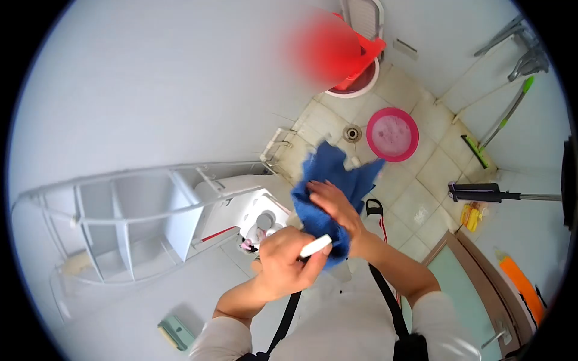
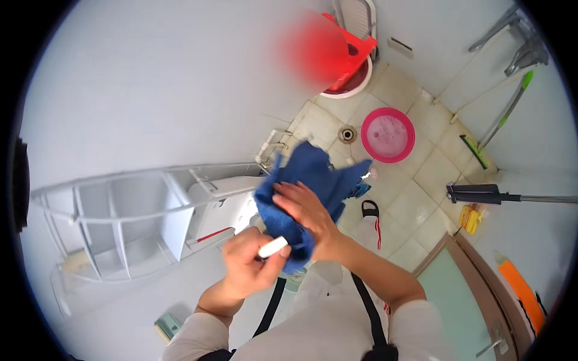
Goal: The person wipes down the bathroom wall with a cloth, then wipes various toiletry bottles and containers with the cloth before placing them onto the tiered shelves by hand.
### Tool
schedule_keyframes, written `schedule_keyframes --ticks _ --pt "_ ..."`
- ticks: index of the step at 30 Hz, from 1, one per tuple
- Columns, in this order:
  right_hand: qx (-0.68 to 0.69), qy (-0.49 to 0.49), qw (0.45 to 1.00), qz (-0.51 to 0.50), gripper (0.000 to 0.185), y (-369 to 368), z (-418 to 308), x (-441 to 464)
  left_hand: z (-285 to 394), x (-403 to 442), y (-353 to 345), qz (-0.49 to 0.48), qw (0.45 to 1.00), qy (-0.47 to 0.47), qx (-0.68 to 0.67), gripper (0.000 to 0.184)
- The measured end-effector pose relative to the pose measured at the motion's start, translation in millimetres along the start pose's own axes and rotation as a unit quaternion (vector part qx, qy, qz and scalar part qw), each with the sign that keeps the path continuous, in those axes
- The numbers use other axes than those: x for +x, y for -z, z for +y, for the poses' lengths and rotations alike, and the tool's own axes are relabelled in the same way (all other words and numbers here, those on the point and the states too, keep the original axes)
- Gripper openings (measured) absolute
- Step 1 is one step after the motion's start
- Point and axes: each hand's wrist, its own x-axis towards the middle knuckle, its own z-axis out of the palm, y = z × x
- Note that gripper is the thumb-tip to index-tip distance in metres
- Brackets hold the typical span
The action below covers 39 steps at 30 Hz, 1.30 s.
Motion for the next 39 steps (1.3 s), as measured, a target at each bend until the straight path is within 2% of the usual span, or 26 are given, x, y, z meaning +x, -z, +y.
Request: schedule_keyframes --ticks 2,4,6,7,10,12,13,14,15,16,17,18,20,22,24,26,28,29,30,32,33,36,37,39 --pt "0.010 0.080 0.993 0.081 0.073 -37.6 -43.8 18.4 41.2 -21.3 43.6 0.060 0.998 0.000 -0.005 0.016" --pt "0.077 0.085 0.990 0.076 0.066 -70.3 -56.9 13.5 68.8 -48.1 83.1 0.124 0.992 -0.005 -0.023 0.017" --pt "0.158 -0.002 0.986 0.045 0.063 -106.3 -78.2 10.2 91.8 -84.1 120.7 0.182 0.982 -0.015 -0.056 0.018" --pt "0.200 -0.094 0.975 0.017 0.064 -124.0 -94.8 7.2 107.8 -102.9 138.4 0.202 0.977 0.015 -0.062 0.017" --pt "0.307 -0.171 0.931 -0.096 0.080 -174.4 -62.4 -4.3 132.0 -161.0 193.1 0.211 0.974 0.025 -0.084 0.016" --pt "0.274 -0.137 0.941 -0.142 0.086 -213.6 -120.0 -5.4 146.0 -182.2 241.5 0.154 0.987 -0.052 -0.011 0.014" --pt "0.202 -0.094 0.962 -0.161 0.081 -220.3 -165.1 -1.6 149.6 -190.6 268.1 0.116 0.990 -0.071 0.030 0.016" --pt "0.127 -0.049 0.976 -0.173 0.075 -227.0 -209.9 2.1 151.5 -202.7 288.7 0.098 0.994 -0.030 0.024 0.016" --pt "0.054 -0.003 0.982 -0.178 0.070 -233.6 -254.8 6.0 155.5 -215.2 307.1 0.081 0.994 0.052 -0.041 0.014" --pt "0.025 -0.064 0.983 -0.168 0.067 -253.7 -284.3 5.8 149.3 -226.8 323.8 0.070 0.994 0.074 -0.048 0.017" --pt "-0.167 0.048 0.956 -0.237 0.060 -261.1 -324.6 11.3 134.2 -242.8 332.9 0.122 0.986 0.038 -0.110 0.021" --pt "-0.176 0.072 0.954 -0.233 0.059 -272.5 -339.3 10.9 112.1 -258.8 336.7 0.168 0.971 -0.002 -0.169 0.026" --pt "-0.053 0.001 0.981 -0.187 0.058 -293.6 -338.3 8.7 62.5 -308.1 334.0 0.282 0.927 -0.029 -0.247 0.038" --pt "0.109 -0.110 0.980 -0.122 0.058 -308.1 -330.4 8.4 -4.3 -370.1 294.8 0.343 0.892 0.061 -0.288 0.042" --pt "0.243 -0.187 0.950 -0.065 0.057 -317.9 -332.3 14.8 -32.3 -418.9 243.1 0.316 0.842 0.094 -0.428 0.041" --pt "0.306 -0.216 0.926 -0.042 0.056 -329.9 -340.8 14.4 1.6 -441.1 218.4 0.345 0.825 0.063 -0.442 0.045" --pt "0.337 -0.231 0.912 -0.032 0.055 -346.0 -345.6 16.5 14.1 -466.7 217.2 0.429 0.888 -0.007 -0.166 0.051" --pt "0.339 -0.231 0.911 -0.032 0.055 -355.4 -345.7 20.3 18.5 -473.6 218.2 0.464 0.885 -0.038 -0.018 0.054" --pt "0.344 -0.230 0.910 -0.027 0.055 -368.4 -344.1 20.2 24.6 -475.6 224.4 0.426 0.896 -0.005 -0.124 0.056" --pt "0.337 -0.227 0.913 -0.032 0.054 -385.9 -342.3 23.4 34.7 -471.1 235.2 0.338 0.881 0.058 -0.325 0.060" --pt "0.336 -0.227 0.913 -0.032 0.053 -390.8 -341.7 20.0 26.1 -454.1 225.0 0.365 0.812 0.049 -0.452 0.065" --pt "0.315 -0.199 0.928 -0.014 0.052 -416.3 -341.5 -14.8 -11.9 -451.7 230.4 0.334 0.805 0.088 -0.482 0.067" --pt "0.319 -0.210 0.924 -0.019 0.052 -415.2 -336.8 -13.8 -12.5 -450.8 233.3 0.335 0.789 0.080 -0.509 0.068" --pt "0.346 -0.275 0.896 -0.051 0.051 -402.0 -323.8 12.4 -10.3 -450.1 232.7 0.348 0.815 0.087 -0.456 0.067"
